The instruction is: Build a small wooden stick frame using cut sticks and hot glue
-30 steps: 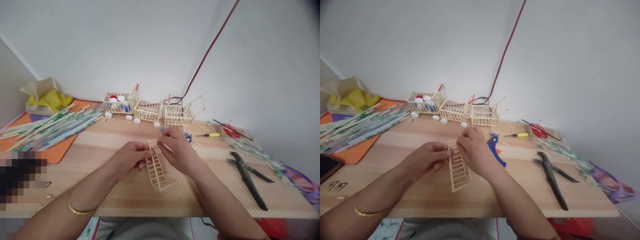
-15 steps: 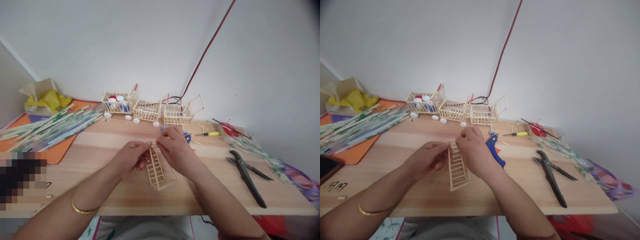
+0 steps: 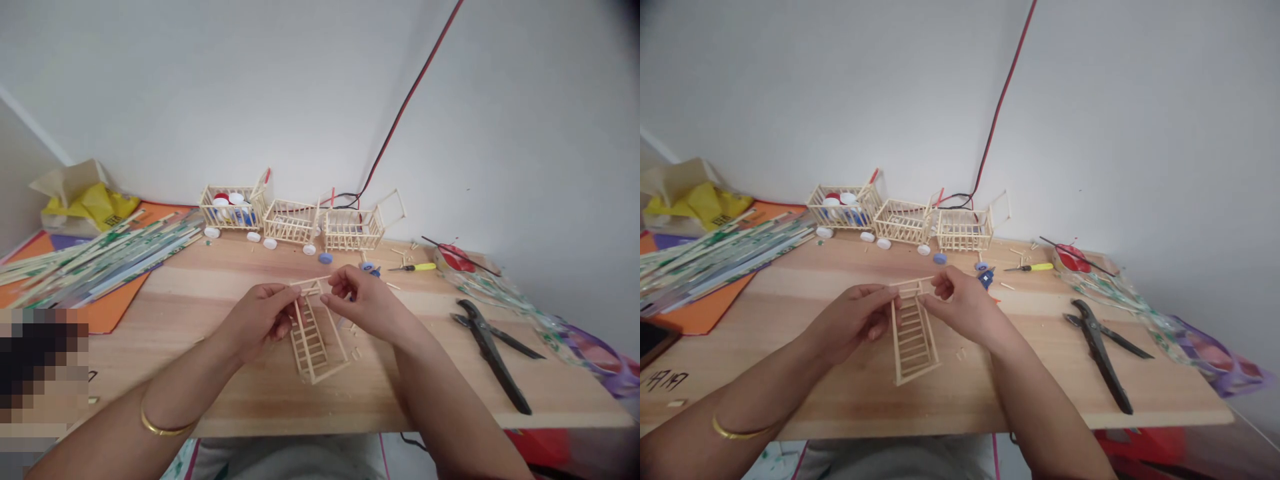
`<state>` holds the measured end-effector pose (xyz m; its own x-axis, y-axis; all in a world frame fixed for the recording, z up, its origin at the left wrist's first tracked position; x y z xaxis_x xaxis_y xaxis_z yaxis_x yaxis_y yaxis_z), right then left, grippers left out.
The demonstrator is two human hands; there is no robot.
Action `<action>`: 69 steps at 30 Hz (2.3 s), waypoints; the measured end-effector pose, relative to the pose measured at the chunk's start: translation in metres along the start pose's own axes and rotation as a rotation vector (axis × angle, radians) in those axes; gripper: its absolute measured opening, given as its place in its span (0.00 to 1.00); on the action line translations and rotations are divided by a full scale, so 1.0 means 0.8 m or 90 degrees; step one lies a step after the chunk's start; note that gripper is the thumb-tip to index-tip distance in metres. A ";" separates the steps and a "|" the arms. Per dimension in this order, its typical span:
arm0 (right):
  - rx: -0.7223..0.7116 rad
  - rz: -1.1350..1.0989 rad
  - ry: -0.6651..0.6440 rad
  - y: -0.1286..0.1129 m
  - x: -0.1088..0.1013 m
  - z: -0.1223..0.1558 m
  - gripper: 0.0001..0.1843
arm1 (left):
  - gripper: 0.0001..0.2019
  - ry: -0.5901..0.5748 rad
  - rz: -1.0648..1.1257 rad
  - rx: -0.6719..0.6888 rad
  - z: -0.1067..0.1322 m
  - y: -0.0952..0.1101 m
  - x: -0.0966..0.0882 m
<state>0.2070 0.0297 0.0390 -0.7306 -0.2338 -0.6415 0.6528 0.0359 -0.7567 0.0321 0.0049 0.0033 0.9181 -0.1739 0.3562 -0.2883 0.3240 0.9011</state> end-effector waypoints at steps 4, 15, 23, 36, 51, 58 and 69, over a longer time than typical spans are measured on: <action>0.089 -0.169 -0.158 0.016 0.013 -0.009 0.15 | 0.14 0.000 -0.003 0.000 0.000 0.001 0.001; 0.228 -0.602 -0.284 0.005 0.059 -0.005 0.16 | 0.13 0.003 0.034 -0.009 0.002 0.004 0.004; 0.248 -0.641 -0.241 0.001 0.070 -0.006 0.16 | 0.16 -0.008 0.058 -0.019 0.003 0.001 0.003; 0.263 -0.727 -0.225 -0.001 0.070 -0.007 0.15 | 0.11 0.021 0.030 0.032 0.007 0.007 -0.001; 0.260 -0.733 -0.206 0.000 0.076 -0.010 0.14 | 0.10 0.002 0.008 0.038 0.009 0.008 0.002; 0.255 -0.732 -0.205 -0.001 0.078 -0.009 0.15 | 0.08 -0.019 0.015 0.050 0.007 0.005 0.001; 0.249 -0.731 -0.205 0.007 0.079 -0.010 0.13 | 0.07 -0.020 -0.007 0.046 0.008 0.007 0.000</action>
<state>0.1625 0.0226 -0.0069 -0.8699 -0.1674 0.4639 -0.2711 -0.6233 -0.7335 0.0289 0.0003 0.0097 0.9127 -0.2067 0.3524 -0.2976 0.2546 0.9201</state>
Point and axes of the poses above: each hand's wrist, its own z-axis away from the middle knuckle, its own x-axis out of the palm, y = z × x, the point moved 3 cm from there along -z, towards the middle knuckle, and after that the axes turned 9 degrees about x, right-handed, at the moved point
